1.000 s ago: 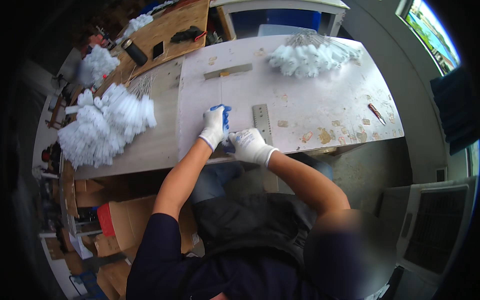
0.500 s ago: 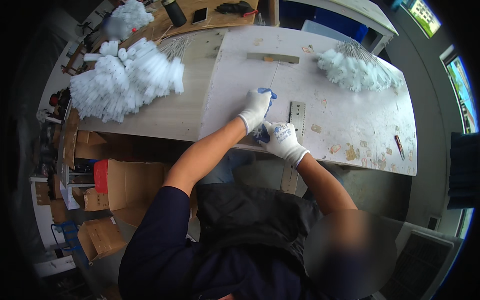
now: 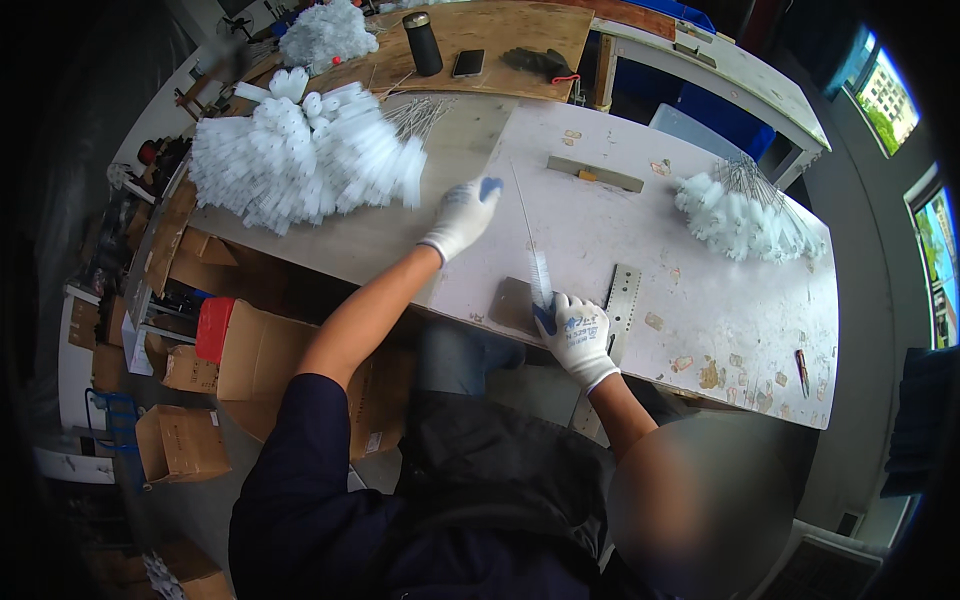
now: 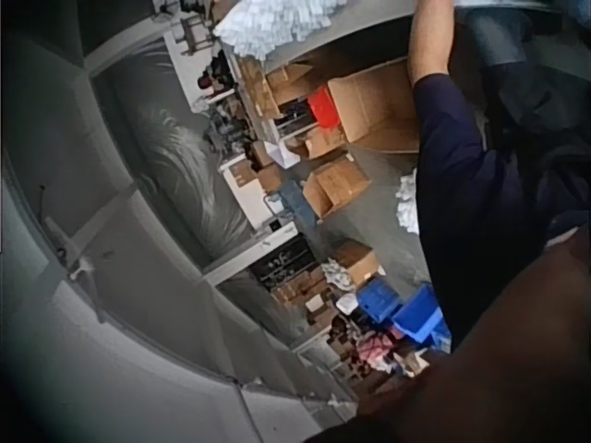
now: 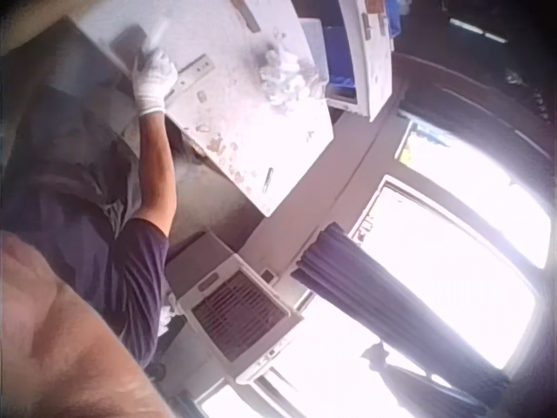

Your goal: Assembling and quality-checking industrial white-bristled brushes at a workshop workbench.

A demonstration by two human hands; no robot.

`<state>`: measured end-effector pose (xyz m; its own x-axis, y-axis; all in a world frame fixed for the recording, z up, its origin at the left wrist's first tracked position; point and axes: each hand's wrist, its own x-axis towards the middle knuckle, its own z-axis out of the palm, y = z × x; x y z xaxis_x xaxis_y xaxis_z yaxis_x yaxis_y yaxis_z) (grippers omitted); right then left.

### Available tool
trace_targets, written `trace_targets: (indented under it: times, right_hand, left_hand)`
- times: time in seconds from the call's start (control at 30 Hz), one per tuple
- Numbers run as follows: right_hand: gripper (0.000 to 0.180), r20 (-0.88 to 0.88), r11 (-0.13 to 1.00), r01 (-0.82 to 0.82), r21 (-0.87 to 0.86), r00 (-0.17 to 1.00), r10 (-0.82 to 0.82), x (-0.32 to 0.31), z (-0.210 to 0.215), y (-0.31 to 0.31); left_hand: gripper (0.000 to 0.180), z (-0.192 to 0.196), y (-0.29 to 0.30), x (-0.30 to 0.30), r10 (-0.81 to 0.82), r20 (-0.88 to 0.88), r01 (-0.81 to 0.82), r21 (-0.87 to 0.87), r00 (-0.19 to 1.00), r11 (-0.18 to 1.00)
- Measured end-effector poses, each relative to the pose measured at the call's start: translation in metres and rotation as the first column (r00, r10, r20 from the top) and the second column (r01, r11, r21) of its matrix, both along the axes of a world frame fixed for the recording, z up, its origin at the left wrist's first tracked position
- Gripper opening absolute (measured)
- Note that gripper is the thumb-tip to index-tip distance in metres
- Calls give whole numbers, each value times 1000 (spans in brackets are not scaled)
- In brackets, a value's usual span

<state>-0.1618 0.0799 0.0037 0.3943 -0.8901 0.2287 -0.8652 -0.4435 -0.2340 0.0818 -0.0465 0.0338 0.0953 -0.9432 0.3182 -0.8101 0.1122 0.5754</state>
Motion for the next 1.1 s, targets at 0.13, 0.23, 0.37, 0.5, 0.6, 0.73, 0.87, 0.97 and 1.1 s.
trace_targets:
  times: [0.13, 0.23, 0.37, 0.5, 0.6, 0.73, 0.87, 0.97, 1.1]
  right_hand:
    - [33, 54, 999, -11, -41, 998, 13, -6, -2, 0]
    - [39, 141, 995, -21, -100, 989, 35, -13, 0, 5]
    - [42, 308, 999, -33, 15, 951, 27, -14, -3, 1]
    - [32, 496, 999, 16, 32, 868, -30, 2, -3, -3]
    - [28, 539, 991, 122, 51, 832, -130, -18, -11, 0]
    - [22, 656, 972, 200, 122, 719, -230, -30, -1, -4]
    - [17, 801, 935, 289, 203, 501, -329, -83, 20, -42]
    - [18, 801, 887, 379, 264, 426, -421, -139, 41, -92]
    - [30, 661, 774, 512, 372, 440, -608, -202, 57, -119]
  left_hand:
    - [29, 31, -41, 90, 301, 540, -195, -246, 786, 949]
    - [26, 20, -70, 117, 242, 765, -323, -47, 597, 945]
    - [24, -4, -103, 134, 272, 845, -440, -49, 461, 897]
    - [28, 6, -120, 187, 275, 784, -517, 67, 556, 853]
    - [35, 34, -117, 130, 154, 675, -375, 195, 722, 906]
    - [47, 53, -54, 109, 254, 391, -275, -2, 884, 961]
    - [29, 20, 28, 64, 118, -283, -73, 166, 952, 984]
    - [26, -10, 65, 32, 64, -442, 7, 159, 895, 987]
    - [20, -23, 81, -8, 3, -628, 102, 130, 778, 986]
